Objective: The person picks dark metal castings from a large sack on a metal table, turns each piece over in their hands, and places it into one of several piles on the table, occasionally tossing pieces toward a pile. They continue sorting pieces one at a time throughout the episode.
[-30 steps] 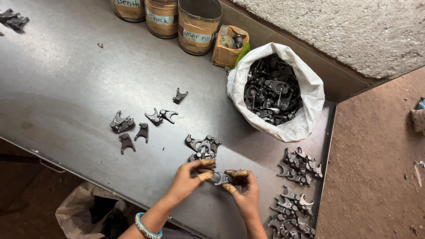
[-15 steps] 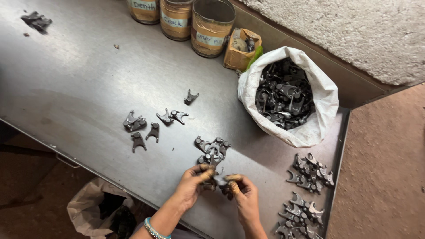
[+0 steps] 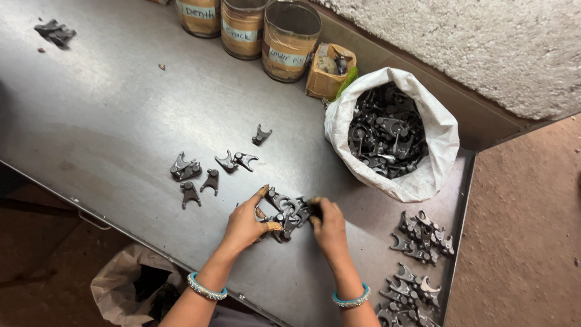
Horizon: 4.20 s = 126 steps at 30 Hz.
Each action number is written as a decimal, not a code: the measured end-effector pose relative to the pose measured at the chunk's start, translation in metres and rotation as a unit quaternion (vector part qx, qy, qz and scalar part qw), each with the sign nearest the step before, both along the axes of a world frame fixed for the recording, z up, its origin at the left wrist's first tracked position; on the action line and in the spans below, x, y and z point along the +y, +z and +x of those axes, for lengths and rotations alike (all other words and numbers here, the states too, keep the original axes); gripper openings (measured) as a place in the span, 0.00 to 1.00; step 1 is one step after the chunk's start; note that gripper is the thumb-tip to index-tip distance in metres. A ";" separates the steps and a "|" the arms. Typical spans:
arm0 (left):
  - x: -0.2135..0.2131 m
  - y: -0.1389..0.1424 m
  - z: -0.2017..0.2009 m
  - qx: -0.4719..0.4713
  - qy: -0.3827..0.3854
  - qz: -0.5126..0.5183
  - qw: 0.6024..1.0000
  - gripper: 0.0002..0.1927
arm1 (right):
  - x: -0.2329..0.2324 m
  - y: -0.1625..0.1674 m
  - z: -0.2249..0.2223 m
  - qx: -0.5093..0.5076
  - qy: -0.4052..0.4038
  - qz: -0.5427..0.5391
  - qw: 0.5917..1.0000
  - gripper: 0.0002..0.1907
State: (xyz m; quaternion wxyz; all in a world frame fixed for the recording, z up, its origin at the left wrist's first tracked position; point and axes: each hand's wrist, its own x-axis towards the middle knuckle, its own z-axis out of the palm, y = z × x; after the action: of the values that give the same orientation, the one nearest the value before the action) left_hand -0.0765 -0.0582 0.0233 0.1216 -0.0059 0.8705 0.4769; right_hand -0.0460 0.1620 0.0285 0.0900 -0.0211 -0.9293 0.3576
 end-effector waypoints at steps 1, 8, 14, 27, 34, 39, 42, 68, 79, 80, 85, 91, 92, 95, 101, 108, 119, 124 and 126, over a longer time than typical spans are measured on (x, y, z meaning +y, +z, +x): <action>0.001 0.000 0.000 0.008 -0.010 0.004 1.000 0.54 | 0.005 -0.001 0.007 -0.009 -0.014 -0.019 1.000 0.20; 0.016 -0.007 0.010 -0.010 -0.069 0.008 0.998 0.48 | 0.033 0.012 0.066 -0.017 -0.065 -0.003 0.998 0.20; 0.022 -0.009 0.015 0.040 -0.078 0.023 0.996 0.47 | 0.038 0.017 0.106 -0.066 -0.101 0.014 0.993 0.29; 0.019 -0.006 0.014 0.018 -0.080 0.011 0.997 0.45 | 0.067 -0.029 0.109 -0.079 -0.127 -0.361 0.920 0.17; 0.019 -0.002 0.013 -0.005 -0.082 0.005 0.997 0.44 | 0.093 -0.046 0.148 -0.074 -0.133 -0.523 0.839 0.14; 0.017 0.000 0.014 -0.014 -0.081 0.002 0.997 0.42 | 0.095 -0.056 0.148 -0.114 -0.150 -0.683 0.706 0.14; 0.017 0.000 0.014 -0.013 -0.081 -0.017 0.996 0.40 | 0.095 -0.056 0.143 -0.131 -0.104 -0.757 0.632 0.17; 0.018 -0.001 0.012 -0.042 -0.079 -0.008 0.996 0.42 | 0.045 -0.052 0.144 0.180 -0.037 -0.401 0.897 0.29; 0.018 0.003 0.013 -0.021 -0.081 -0.008 0.996 0.40 | 0.041 -0.041 0.135 0.101 -0.112 -0.315 0.937 0.28; 0.018 0.005 0.013 -0.025 -0.080 -0.011 0.996 0.40 | 0.041 -0.041 0.135 0.098 -0.116 -0.315 0.937 0.28; 0.018 0.005 0.014 -0.035 -0.080 -0.012 0.996 0.39 | 0.043 -0.048 0.139 0.090 -0.121 -0.286 0.946 0.28; 0.019 -0.002 0.020 -0.003 -0.090 0.012 0.996 0.38 | 0.060 -0.068 0.136 0.084 -0.097 -0.601 0.789 0.22; 0.020 -0.003 0.023 -0.003 -0.092 0.012 0.996 0.38 | 0.062 -0.070 0.135 0.073 -0.102 -0.649 0.751 0.22; 0.023 -0.006 0.029 -0.014 -0.104 0.017 0.994 0.37 | 0.071 -0.073 0.138 -0.037 -0.141 -0.787 0.600 0.24; 0.026 -0.006 0.034 -0.022 -0.100 0.021 0.995 0.32 | 0.080 -0.082 0.139 -0.071 -0.034 -0.861 0.502 0.13; 0.030 -0.011 0.047 -0.050 0.005 0.058 0.997 0.29 | 0.074 -0.063 0.129 -0.101 -0.088 -0.775 0.618 0.16; 0.040 -0.032 0.067 -0.375 0.119 0.605 0.693 0.12 | 0.007 0.015 0.034 0.037 0.012 -0.118 0.992 0.13; 0.030 -0.032 0.057 -0.336 0.157 0.563 0.739 0.08 | -0.022 0.014 0.003 0.024 -0.072 0.068 0.995 0.21; 0.025 -0.034 0.057 -0.329 0.170 0.539 0.756 0.09 | -0.022 0.009 0.000 0.018 -0.085 0.072 0.994 0.20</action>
State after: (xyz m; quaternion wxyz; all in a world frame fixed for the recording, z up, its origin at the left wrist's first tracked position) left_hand -0.0193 -0.0328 -0.0102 0.3006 -0.2442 0.3604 0.8486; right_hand -0.0459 0.1400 0.0370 0.1376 -0.0868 -0.9456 0.2815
